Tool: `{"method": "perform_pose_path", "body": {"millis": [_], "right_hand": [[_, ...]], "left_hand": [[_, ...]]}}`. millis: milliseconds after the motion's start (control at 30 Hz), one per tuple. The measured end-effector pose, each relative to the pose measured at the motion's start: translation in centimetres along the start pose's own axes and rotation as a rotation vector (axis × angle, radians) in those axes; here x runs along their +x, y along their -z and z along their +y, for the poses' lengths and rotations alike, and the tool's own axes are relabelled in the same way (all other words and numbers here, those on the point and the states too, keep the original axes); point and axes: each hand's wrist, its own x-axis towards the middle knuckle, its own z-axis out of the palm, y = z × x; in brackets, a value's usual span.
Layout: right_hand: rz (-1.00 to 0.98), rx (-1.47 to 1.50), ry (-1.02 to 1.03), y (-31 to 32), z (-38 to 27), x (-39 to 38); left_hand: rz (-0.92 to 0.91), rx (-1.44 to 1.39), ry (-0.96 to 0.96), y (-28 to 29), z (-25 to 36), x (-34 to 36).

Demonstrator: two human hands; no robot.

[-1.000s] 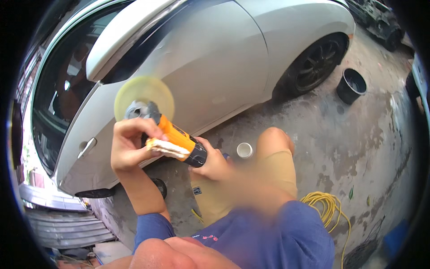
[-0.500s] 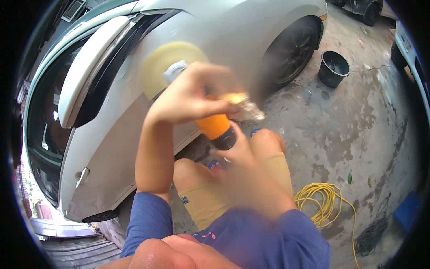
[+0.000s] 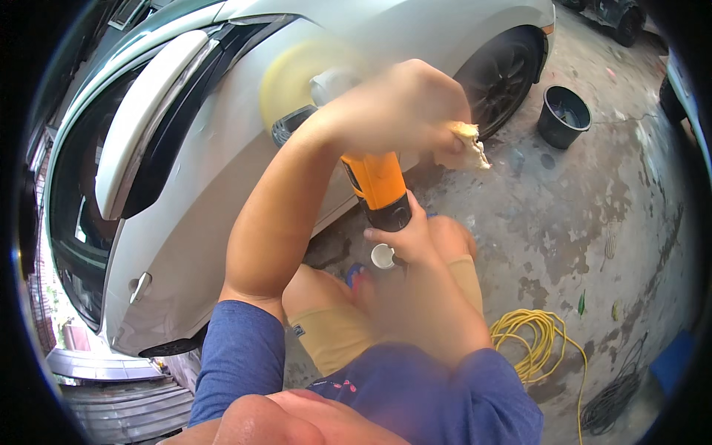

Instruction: The person uses a power polisher and a cloth to buff the exterior door of a white car, applying compound from a small container and guiding the rotating pad across the panel.

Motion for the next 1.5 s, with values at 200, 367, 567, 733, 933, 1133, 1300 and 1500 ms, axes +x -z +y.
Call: {"method": "perform_pose_path", "body": {"millis": [200, 367, 567, 733, 933, 1133, 1300, 1500], "right_hand": [[-0.057, -0.047, 0.058, -3.2, 1.0, -1.3], [-0.131, -0.122, 0.109, -7.1, 2.1, -2.5], [-0.205, -0.083, 0.161, -12.1, 3.8, -4.7], [-0.235, -0.232, 0.061, -15.4, 5.2, -6.3], [-0.365, -0.225, 0.117, -19.6, 6.4, -8.1], [-0.391, -0.638, 0.11, -22.4, 6.3, -8.9], [-0.378, -0.631, 0.091, -21.1, 5.5, -8.9], [-0.236, -0.452, 0.126, -16.3, 5.4, -7.9]], "left_hand": [[0.093, -0.035, -0.097, 0.3, -1.2, -5.3], [0.184, -0.121, -0.091, 1.1, -2.0, -12.3], [0.207, -0.196, -0.053, 1.6, -1.9, -20.4], [0.262, -0.158, -0.02, 1.6, -2.5, -26.5], [0.427, -0.052, -0.146, 1.8, -3.4, -34.1], [0.714, -0.035, -0.189, 1.4, -3.0, -42.5], [0.731, -0.057, -0.22, 0.5, -3.3, -41.3], [0.476, 0.03, -0.141, 1.2, -2.0, -32.5]]}}
